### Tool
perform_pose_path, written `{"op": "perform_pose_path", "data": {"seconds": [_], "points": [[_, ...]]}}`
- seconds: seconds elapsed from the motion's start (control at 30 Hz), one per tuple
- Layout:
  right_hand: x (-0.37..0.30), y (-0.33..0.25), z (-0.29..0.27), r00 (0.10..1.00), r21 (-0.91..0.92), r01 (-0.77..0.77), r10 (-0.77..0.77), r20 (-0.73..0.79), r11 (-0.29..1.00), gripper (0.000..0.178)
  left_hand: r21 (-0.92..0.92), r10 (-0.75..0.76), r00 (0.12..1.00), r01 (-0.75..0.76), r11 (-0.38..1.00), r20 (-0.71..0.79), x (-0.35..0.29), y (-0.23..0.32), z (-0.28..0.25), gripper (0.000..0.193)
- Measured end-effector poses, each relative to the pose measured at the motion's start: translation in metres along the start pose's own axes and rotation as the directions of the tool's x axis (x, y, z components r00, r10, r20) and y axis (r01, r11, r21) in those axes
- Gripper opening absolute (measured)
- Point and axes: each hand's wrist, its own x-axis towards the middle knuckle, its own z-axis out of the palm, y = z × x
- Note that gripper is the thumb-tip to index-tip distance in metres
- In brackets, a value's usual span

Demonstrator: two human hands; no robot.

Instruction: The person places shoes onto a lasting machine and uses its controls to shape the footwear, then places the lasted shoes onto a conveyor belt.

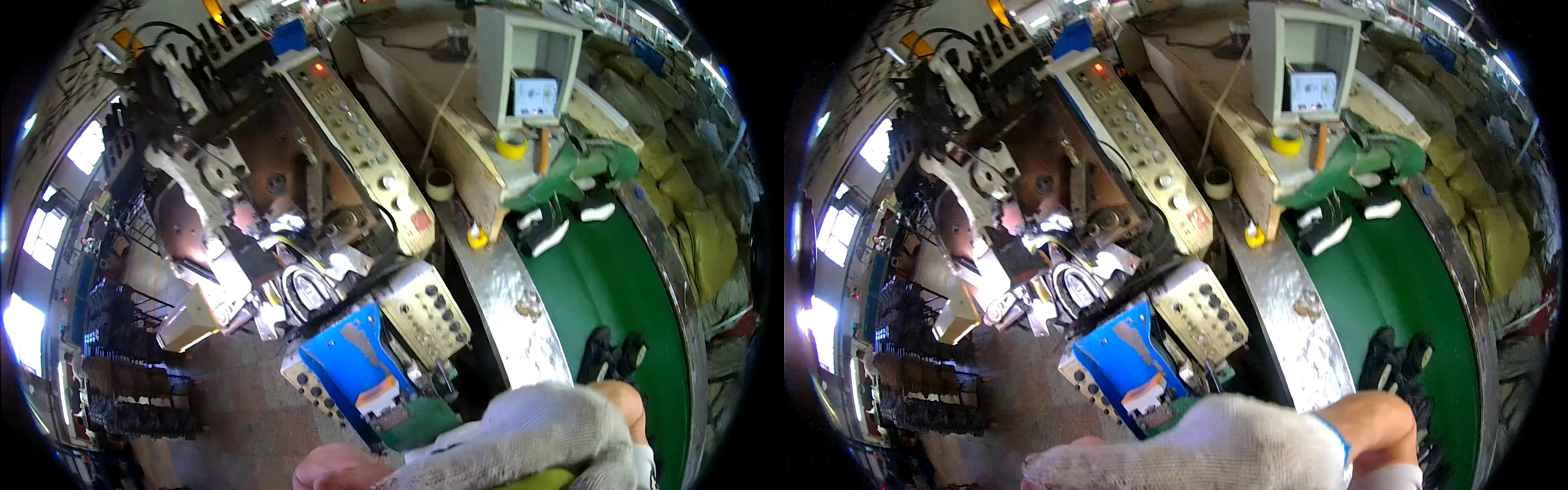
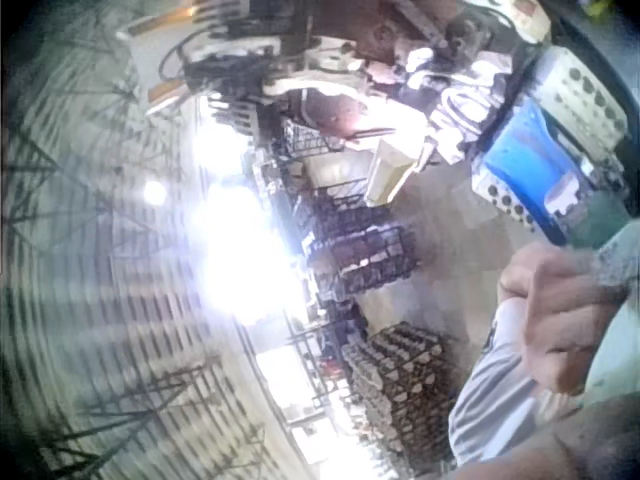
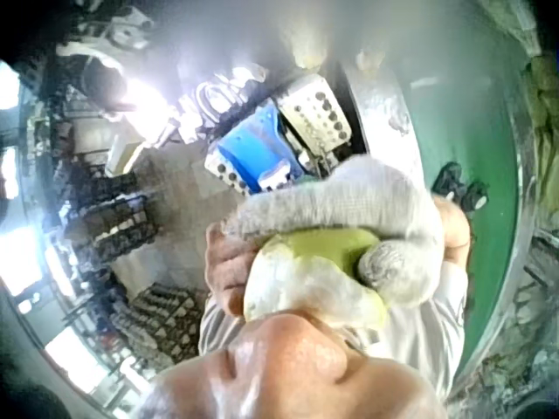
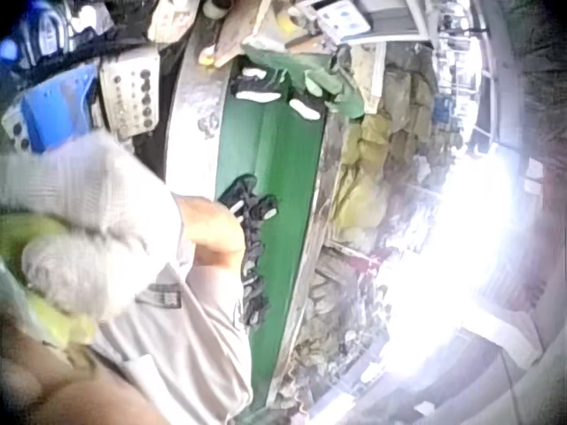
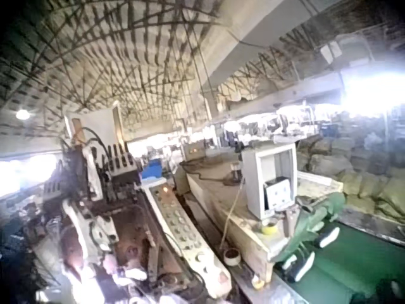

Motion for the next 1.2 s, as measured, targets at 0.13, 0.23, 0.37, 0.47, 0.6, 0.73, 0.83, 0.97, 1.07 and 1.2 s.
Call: {"op": "perform_pose_path", "data": {"seconds": [0.13,0.23,0.37,0.47,0.6,0.73,0.83,0.97,1.07,1.2], "points": [[-0.004,-0.021,0.001,0.978,-0.251,-0.011,0.063,0.197,0.968,0.1,-0.033,-0.001,1.0,0.002,0.999,0.017,0.01,-0.004,0.014,0.006],[0.0,-0.084,0.01,0.968,-0.896,0.133,0.139,0.209,0.423,0.086,0.072,-0.038,0.999,0.036,0.997,0.032,0.015,0.006,0.011,0.008],[-0.017,-0.175,0.018,0.954,-0.811,0.102,-0.173,0.244,-0.577,0.069,0.158,-0.266,0.954,0.244,0.957,0.135,-0.003,-0.044,0.031,0.01],[0.001,-0.218,-0.015,0.927,-0.966,0.251,-0.272,0.259,-0.063,0.052,0.311,-0.503,0.844,0.436,0.845,0.184,-0.039,-0.068,0.037,0.012],[0.016,-0.267,-0.043,0.825,-0.755,0.49,-0.511,0.24,0.437,0.064,0.023,-0.75,0.659,0.75,0.661,0.053,-0.103,-0.089,0.046,0.033],[0.018,-0.294,-0.052,0.783,-0.75,0.528,-0.571,0.248,0.398,0.062,0.228,-0.852,0.521,0.838,0.496,-0.06,-0.194,-0.116,0.03,0.021],[0.016,-0.303,-0.055,0.802,-0.739,0.505,-0.558,0.212,0.445,0.063,0.432,-0.838,0.533,0.787,0.44,-0.118,-0.226,-0.124,0.014,0.017],[0.022,-0.302,-0.057,0.799,-0.748,0.489,-0.575,0.178,0.449,0.066,0.523,-0.784,0.596,0.73,0.44,-0.173,-0.26,-0.132,-0.005,0.014],[0.025,-0.29,-0.054,0.812,-0.782,0.449,-0.562,0.155,0.433,0.07,0.461,-0.798,0.567,0.774,0.434,-0.202,-0.269,-0.133,-0.011,0.014],[0.025,-0.293,-0.055,0.965,-0.802,0.259,-0.183,0.189,0.538,0.058,0.409,-0.743,0.616,0.768,0.492,-0.263,-0.278,-0.139,-0.012,0.016]]}}
